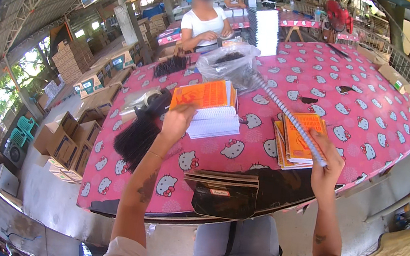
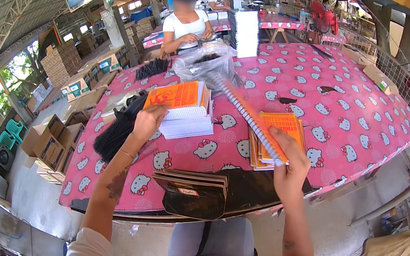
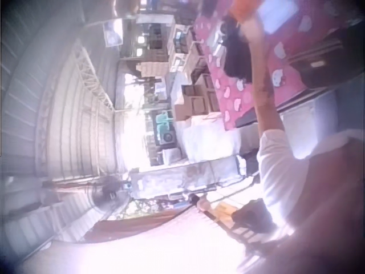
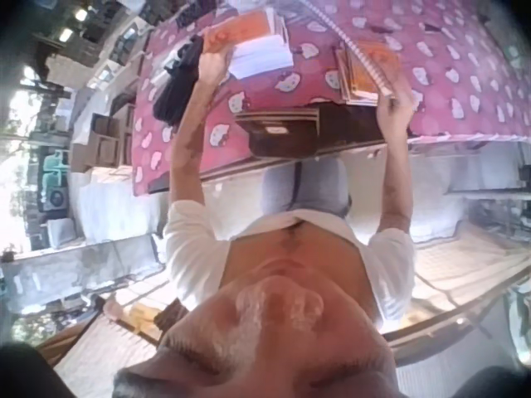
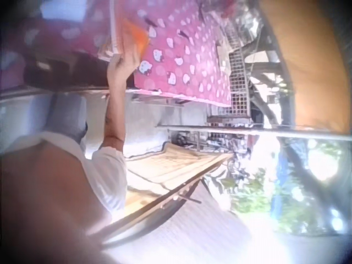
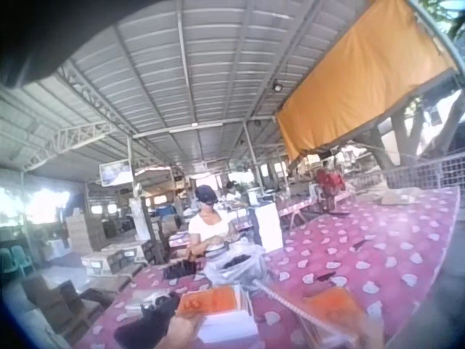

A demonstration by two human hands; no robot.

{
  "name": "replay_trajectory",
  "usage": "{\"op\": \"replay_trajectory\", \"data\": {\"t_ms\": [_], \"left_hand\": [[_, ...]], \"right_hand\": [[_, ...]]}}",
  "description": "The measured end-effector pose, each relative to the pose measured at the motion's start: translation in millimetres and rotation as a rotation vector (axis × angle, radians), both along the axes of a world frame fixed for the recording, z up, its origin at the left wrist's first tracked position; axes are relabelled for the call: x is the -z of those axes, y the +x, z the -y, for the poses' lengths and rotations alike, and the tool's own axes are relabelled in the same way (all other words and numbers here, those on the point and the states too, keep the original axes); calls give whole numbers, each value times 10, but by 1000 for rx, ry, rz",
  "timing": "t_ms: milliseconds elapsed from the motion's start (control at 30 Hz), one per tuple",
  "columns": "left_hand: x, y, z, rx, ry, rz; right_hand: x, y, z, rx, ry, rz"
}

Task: The person organizes stacks of printed paper by hand, aligning them into notebooks and then using scissors to trim excess material.

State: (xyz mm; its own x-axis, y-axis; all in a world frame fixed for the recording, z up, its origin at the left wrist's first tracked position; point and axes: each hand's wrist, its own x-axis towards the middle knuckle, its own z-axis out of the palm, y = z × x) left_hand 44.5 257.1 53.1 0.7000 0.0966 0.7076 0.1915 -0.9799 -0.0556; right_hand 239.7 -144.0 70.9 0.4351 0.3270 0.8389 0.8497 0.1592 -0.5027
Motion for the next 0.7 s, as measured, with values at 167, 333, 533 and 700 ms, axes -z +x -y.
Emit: {"op": "replay_trajectory", "data": {"t_ms": [167, 333, 533, 700], "left_hand": [[-229, 62, 208, -136, 195, 235], [-817, -15, 1287, 20, 107, 221], [-798, -147, 2099, 273, -79, 6], [-878, -230, 2197, 264, -101, -21]], "right_hand": [[706, 767, -13, 297, -479, 362], [1007, 729, -25, 59, -765, 63], [914, -462, -143, -633, -324, -610], [982, -621, -246, -429, -108, -571]]}}
